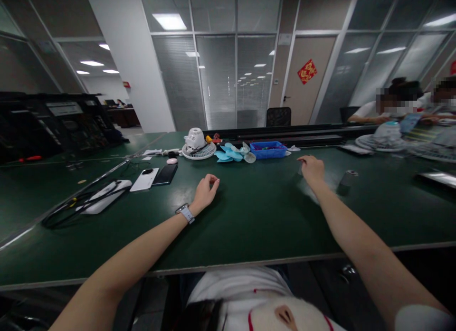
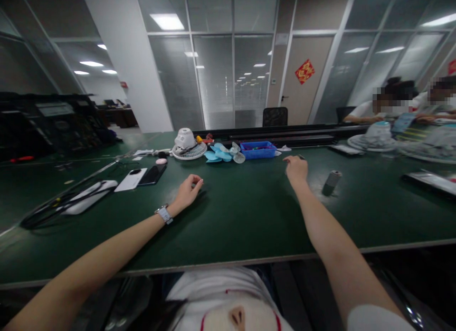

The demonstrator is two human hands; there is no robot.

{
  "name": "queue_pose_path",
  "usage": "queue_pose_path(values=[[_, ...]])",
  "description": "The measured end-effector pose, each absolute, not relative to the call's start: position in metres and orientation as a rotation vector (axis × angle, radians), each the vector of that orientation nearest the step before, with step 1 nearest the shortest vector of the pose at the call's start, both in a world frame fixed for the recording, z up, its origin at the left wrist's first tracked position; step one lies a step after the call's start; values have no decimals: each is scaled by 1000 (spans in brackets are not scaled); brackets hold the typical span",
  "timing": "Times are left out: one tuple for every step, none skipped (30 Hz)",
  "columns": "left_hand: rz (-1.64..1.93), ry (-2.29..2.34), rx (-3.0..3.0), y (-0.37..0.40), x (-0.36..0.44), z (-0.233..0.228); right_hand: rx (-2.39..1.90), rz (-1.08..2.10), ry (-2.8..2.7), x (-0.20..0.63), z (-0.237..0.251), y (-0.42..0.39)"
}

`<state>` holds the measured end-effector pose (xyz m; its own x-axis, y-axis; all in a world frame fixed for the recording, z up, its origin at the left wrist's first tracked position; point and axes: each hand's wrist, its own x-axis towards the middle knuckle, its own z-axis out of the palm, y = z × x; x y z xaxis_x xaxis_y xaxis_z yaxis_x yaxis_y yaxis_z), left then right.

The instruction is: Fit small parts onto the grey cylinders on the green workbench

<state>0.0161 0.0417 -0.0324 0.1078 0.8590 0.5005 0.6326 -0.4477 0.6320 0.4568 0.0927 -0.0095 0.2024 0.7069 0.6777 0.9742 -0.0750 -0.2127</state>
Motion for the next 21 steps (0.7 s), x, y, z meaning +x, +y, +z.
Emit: queue_pose_path(values=[[1257, 1477, 2127, 41, 16, -32, -1844, -541, -1564, 457, -11, 94], [1260, 1476, 2125, 41, 16, -32, -1843, -547, -1557, 457, -11, 95], [1262, 1475, 2122, 41, 17, -31, -1840, -555, -1550, 458, -12, 96], [1262, 1477, 2118, 41, 17, -31, -1837, -563, -1543, 459, -13, 96], [1262, 1477, 2115, 41, 17, -31, -1836, -569, -1537, 461, -13, 96], [1261, 1477, 2114, 41, 17, -32, -1838, -572, -1531, 462, -14, 97], [1260, 1476, 2115, 41, 17, -32, -1841, -571, -1529, 463, -14, 97], [1260, 1476, 2117, 41, 17, -32, -1844, -567, -1531, 463, -15, 97], [1263, 1476, 2119, 42, 17, -33, -1847, -561, -1530, 463, -15, 98], [1265, 1476, 2121, 42, 17, -33, -1849, -553, -1524, 463, -15, 98], [1268, 1477, 2121, 42, 18, -33, -1849, -544, -1513, 462, -15, 98], [1271, 1479, 2118, 42, 18, -33, -1846, -535, -1494, 461, -15, 98], [1274, 1480, 2114, 42, 18, -33, -1844, -525, -1470, 461, -15, 98], [1276, 1477, 2112, 41, 18, -33, -1841, -513, -1444, 460, -15, 98], [1277, 1472, 2110, 41, 18, -33, -1838, -500, -1420, 460, -15, 98], [1277, 1468, 2109, 41, 18, -33, -1835, -485, -1395, 460, -14, 98], [1276, 1464, 2109, 40, 18, -32, -1832, -469, -1374, 461, -14, 98], [1272, 1461, 2111, 40, 18, -32, -1829, -454, -1358, 462, -14, 97], [1268, 1461, 2113, 40, 18, -31, -1825, -440, -1352, 463, -15, 98], [1265, 1465, 2113, 39, 18, -31, -1823, -429, -1354, 465, -15, 98], [1262, 1469, 2114, 39, 18, -31, -1829, -422, -1357, 466, -16, 98]])
